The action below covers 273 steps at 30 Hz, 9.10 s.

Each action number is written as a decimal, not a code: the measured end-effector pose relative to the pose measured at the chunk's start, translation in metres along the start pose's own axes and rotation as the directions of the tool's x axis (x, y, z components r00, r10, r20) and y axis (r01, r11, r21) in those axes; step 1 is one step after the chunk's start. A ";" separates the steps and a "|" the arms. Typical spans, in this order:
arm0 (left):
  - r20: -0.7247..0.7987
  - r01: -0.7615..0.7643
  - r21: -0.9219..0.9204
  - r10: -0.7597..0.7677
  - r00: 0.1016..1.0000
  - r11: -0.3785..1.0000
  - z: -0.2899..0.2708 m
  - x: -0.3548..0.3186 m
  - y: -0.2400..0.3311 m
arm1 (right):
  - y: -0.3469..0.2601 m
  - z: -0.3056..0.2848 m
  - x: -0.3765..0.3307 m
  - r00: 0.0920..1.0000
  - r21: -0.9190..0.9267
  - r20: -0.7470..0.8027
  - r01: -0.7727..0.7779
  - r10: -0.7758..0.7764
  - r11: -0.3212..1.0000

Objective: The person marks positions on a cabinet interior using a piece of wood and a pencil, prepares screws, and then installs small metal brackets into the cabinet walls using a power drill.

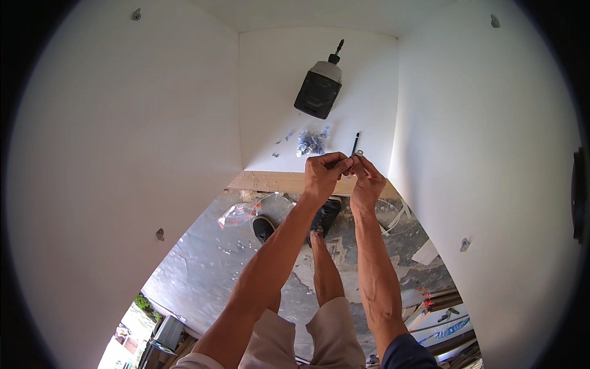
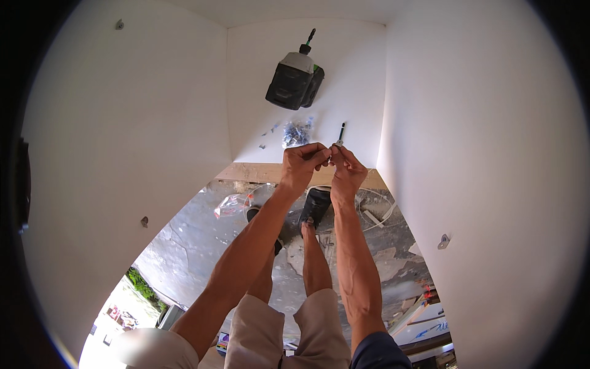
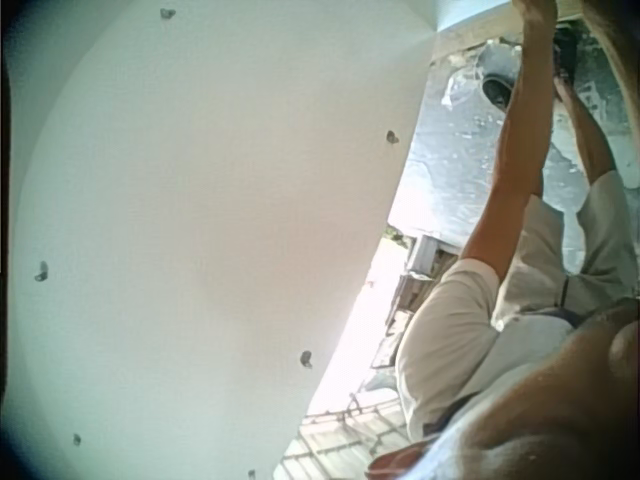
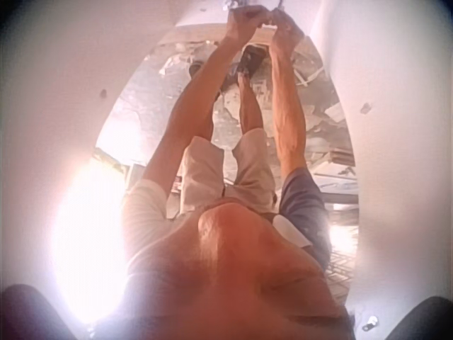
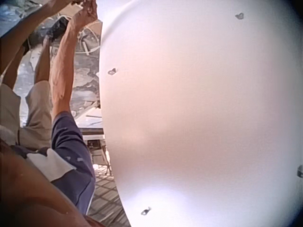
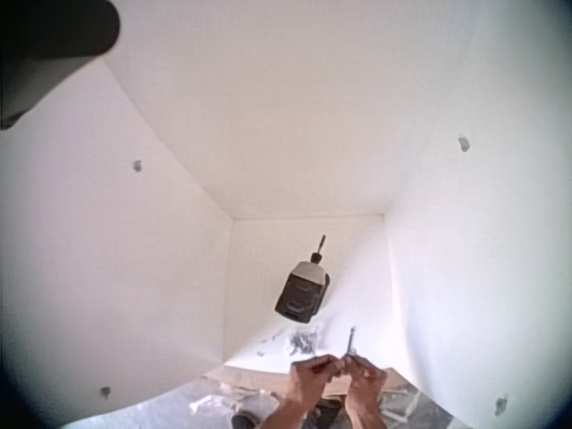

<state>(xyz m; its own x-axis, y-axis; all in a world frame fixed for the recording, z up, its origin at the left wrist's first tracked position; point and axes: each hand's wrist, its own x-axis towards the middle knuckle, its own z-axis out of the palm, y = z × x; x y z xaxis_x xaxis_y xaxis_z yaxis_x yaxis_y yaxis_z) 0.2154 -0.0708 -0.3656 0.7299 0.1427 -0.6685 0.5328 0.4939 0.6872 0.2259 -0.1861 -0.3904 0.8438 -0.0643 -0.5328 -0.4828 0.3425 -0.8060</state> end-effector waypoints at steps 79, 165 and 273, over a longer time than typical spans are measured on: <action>0.061 0.069 -0.529 -0.043 0.997 0.846 -0.032 0.023 -0.017 | 0.014 -0.023 0.049 0.986 -0.211 0.106 0.148 -0.128 0.966; -0.166 -0.055 -0.581 -0.051 0.985 0.812 -0.145 -0.109 -0.008 | -0.113 0.165 0.118 0.994 -0.030 0.029 0.110 -0.109 0.993; 0.355 0.327 0.928 0.678 -0.643 -0.176 -0.062 -0.718 0.692 | -0.484 0.278 -0.383 0.375 0.138 0.907 0.169 -0.193 0.976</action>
<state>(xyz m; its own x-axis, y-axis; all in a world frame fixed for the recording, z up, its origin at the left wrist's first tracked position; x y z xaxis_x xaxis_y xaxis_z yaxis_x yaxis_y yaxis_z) 0.0331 0.2220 0.5725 0.0442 -0.0615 0.9971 0.5428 -0.8364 -0.0757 0.2018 -0.0672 0.2755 0.6223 0.7596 0.1894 -0.2964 0.4525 -0.8411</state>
